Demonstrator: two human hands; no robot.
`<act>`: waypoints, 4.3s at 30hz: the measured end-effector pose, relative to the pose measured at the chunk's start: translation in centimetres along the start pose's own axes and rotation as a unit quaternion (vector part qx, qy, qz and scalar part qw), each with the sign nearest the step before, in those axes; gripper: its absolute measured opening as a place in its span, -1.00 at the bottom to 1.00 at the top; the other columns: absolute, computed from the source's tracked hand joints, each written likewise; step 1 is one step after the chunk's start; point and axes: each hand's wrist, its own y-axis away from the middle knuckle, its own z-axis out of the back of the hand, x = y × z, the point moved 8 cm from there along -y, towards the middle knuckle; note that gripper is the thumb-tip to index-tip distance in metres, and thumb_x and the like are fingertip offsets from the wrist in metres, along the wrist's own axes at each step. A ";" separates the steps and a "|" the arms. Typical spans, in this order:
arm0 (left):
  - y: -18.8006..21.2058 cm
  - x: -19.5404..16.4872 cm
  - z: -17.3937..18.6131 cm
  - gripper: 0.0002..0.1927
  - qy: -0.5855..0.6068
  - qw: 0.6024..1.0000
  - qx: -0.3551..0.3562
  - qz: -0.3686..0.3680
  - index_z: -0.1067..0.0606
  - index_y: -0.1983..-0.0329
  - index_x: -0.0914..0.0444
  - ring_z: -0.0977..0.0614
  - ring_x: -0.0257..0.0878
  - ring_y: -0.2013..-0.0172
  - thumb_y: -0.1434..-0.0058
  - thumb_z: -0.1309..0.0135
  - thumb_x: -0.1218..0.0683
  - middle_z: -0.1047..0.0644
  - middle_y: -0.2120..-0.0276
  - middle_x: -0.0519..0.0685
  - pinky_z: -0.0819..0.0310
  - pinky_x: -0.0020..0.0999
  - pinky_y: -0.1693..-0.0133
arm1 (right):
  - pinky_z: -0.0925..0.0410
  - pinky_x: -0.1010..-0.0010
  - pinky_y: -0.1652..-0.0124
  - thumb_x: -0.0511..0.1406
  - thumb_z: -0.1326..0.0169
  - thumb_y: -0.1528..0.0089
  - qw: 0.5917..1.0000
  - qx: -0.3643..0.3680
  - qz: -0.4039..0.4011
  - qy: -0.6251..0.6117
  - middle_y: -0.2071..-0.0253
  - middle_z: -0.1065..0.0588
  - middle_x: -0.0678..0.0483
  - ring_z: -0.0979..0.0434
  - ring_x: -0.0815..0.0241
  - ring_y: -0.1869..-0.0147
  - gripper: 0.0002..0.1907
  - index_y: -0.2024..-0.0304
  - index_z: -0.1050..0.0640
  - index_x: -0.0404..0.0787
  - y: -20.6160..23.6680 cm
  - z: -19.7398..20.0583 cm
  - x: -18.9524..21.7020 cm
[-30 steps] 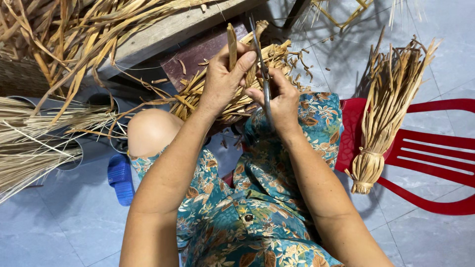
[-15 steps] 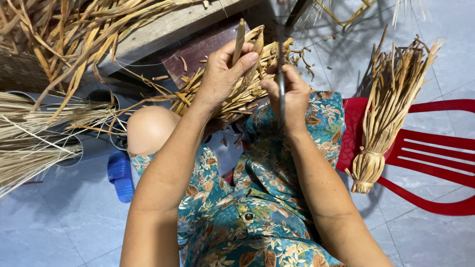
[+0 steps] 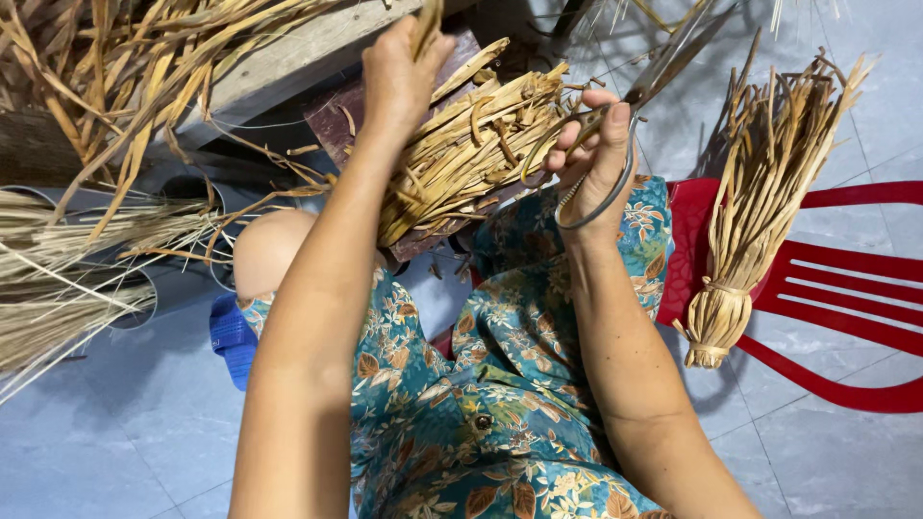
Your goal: The person sits on the floor and trims dried palm leaf strips with scissors, cutting off ends and unwanted parts. They sort the trimmed strips, set finished pieces aside, and gather more leaves from a pile on a low wooden bench to continue trimming.
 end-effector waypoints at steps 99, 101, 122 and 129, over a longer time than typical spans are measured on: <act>5.0 3.4 -5.8 -0.63 -0.120 0.989 0.082 -0.022 -0.56 0.06 0.25 -0.63 0.02 0.19 -0.05 -0.35 0.22 -0.59 0.22 0.13 -0.52 -0.07 0.10 | -0.28 0.54 0.44 -0.39 -0.24 -0.23 0.992 -0.119 0.019 0.035 0.22 -0.62 -0.01 -0.51 0.32 0.37 -0.46 -0.20 -0.33 -0.28 -2.2 2.4 -1.0; 4.7 2.2 -4.5 -0.77 -0.120 0.990 0.078 0.005 -0.55 0.21 0.29 -0.65 -0.08 0.24 -0.12 -0.36 0.17 -0.60 0.29 0.08 -0.53 -0.12 0.13 | -0.29 0.54 0.43 -0.37 -0.27 -0.22 0.992 -0.124 0.015 0.031 0.23 -0.61 0.02 -0.53 0.32 0.36 -0.44 -0.20 -0.33 -0.29 -2.2 2.5 -1.2; 10.4 -6.0 -1.9 -0.74 0.285 0.944 0.158 0.048 -0.62 -0.05 0.23 -0.51 -0.59 0.45 -0.31 -0.24 0.10 -0.66 0.36 -0.19 -0.36 -0.62 0.44 | -0.47 0.48 0.08 -0.42 -0.26 -0.30 0.992 0.068 0.074 0.074 0.15 -0.51 0.06 -0.55 0.29 0.10 -0.50 -0.22 -0.34 -0.24 0.3 -3.4 0.8; 8.7 -3.8 -0.3 -0.78 0.414 0.899 0.093 0.112 -0.55 0.07 0.30 -0.49 -0.50 0.54 -0.32 -0.23 0.08 -0.69 0.35 -0.05 -0.36 -0.60 0.49 | -0.45 0.44 -0.04 -0.27 -0.25 -0.32 0.952 0.153 0.030 0.265 0.04 -0.50 0.08 -0.53 0.30 -0.04 -0.50 -0.24 -0.40 -0.22 0.8 -4.2 -1.3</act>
